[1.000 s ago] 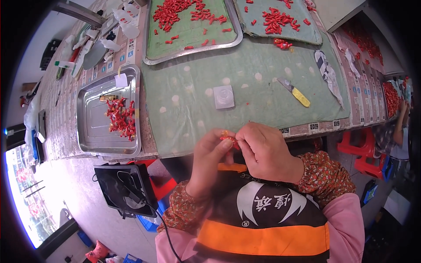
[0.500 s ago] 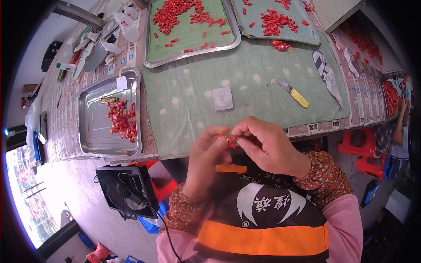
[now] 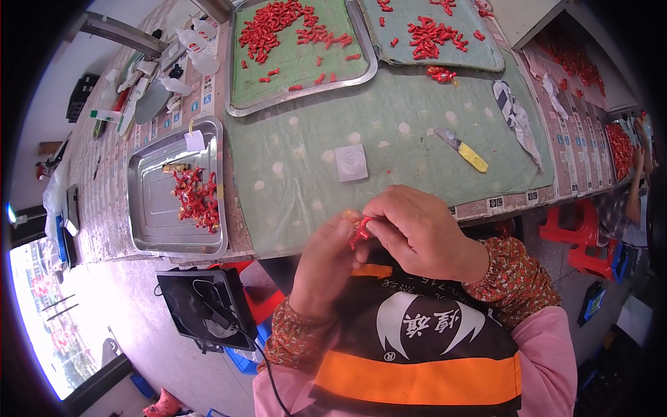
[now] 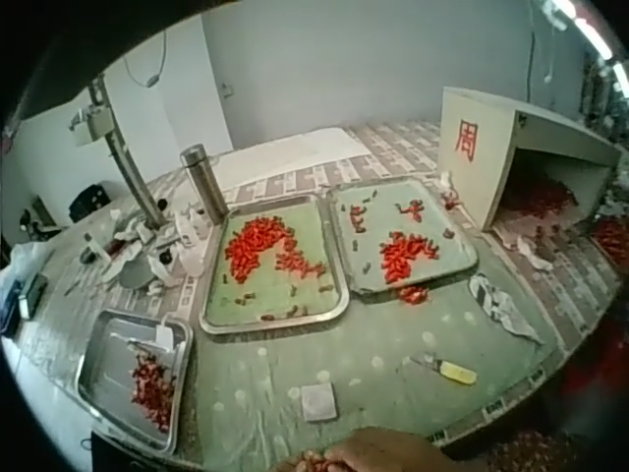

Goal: The person assembles small plastic figurine pieces by dipping components into glue and joining them together by hand, then places the assembled figurines onto a metal tray.

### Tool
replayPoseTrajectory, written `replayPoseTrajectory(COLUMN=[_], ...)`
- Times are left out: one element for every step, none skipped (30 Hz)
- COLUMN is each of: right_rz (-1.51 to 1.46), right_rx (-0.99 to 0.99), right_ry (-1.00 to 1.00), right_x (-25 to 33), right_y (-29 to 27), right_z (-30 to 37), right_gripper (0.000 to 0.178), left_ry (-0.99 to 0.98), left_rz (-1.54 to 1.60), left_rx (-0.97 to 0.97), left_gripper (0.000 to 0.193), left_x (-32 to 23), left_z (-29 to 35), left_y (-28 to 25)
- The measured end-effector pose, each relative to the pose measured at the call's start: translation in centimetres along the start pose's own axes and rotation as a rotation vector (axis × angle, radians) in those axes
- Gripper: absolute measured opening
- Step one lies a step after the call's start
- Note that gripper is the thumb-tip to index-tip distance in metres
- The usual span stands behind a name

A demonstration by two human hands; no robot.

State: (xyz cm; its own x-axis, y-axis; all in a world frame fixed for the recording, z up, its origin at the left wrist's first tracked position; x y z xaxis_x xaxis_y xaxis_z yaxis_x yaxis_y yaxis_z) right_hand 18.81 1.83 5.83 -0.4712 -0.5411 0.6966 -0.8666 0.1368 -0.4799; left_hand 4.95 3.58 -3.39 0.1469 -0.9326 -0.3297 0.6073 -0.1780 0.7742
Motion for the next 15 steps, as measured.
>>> replayPoseTrajectory(right_rz=[0.053,0.052,0.063,0.073,0.074,0.076,0.079,0.079,0.090,0.100,0.101,0.116,0.131,0.130,0.138], right_rx=[-0.011,-0.011,0.000,0.011,0.010,-0.005,-0.019,-0.019,-0.029,-0.040,-0.039,-0.050,-0.060,-0.060,-0.065], right_ry=[-0.038,-0.037,-0.033,-0.029,-0.028,-0.029,-0.031,-0.031,-0.041,-0.052,-0.051,-0.055,-0.059,-0.059,-0.067], right_x=[0.29,0.31,0.31,0.31,0.33,0.38,0.42,0.43,0.50,0.60,0.65,0.74,0.81,0.84,0.90], right_y=[-0.07,-0.06,0.00,0.07,0.14,0.16,0.19,0.32,0.38,0.41,0.48,0.46,0.42,0.50,0.52], right_z=[-0.07,-0.07,-0.07,-0.06,-0.03,0.05,0.15,0.27,0.39,0.48,0.53,0.56,0.59,0.63,0.65], right_gripper=[0.013,0.013,0.013,0.012,0.012,0.013,0.014,0.014,0.015,0.015,0.015,0.016,0.016,0.016,0.017], left_ry=[-0.002,-0.003,-0.003,0.002,0.007,0.006,0.018,0.030,0.030,0.022,0.013,0.013,0.014,0.016,0.016], left_rz=[-0.008,-0.016,-0.015,-0.009,-0.004,-0.004,-0.003,-0.001,0.000,-0.049,-0.097,-0.097,-0.081,-0.065,-0.064], left_rx=[0.014,0.027,0.026,0.016,0.007,0.007,0.002,-0.003,-0.003,-0.061,-0.118,-0.118,-0.108,-0.099,-0.099], left_gripper=[0.031,0.032,0.032,0.032,0.032,0.032,0.031,0.031,0.031,0.029,0.028,0.028,0.026,0.024,0.024], left_x=[0.03,0.12,0.20,0.24,0.26,0.34,0.34,0.33,0.32,0.31,0.33,0.35,0.36,0.37,0.40], left_z=[-0.09,-0.15,-0.17,-0.18,-0.21,-0.23,-0.21,-0.20,-0.17,-0.10,-0.05,-0.07,-0.11,-0.09,-0.08], left_y=[0.13,0.23,0.22,0.13,0.07,0.08,0.04,0.02,0.23,0.31,0.20,0.19,0.19,0.20,0.16])
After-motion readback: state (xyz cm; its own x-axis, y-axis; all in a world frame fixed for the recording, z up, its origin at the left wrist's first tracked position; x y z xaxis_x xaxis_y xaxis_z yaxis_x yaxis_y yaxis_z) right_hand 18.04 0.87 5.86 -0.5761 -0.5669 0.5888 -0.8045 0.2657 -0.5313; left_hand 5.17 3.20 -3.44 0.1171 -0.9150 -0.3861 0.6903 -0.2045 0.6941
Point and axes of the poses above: each hand's wrist, its own z-axis away from the middle knuckle, its own y-axis out of the palm, x = y × z, the point moved 7 cm from there along -z, towards the middle knuckle, and after that the axes turned 15 degrees about -y, right-handed, at the moved point
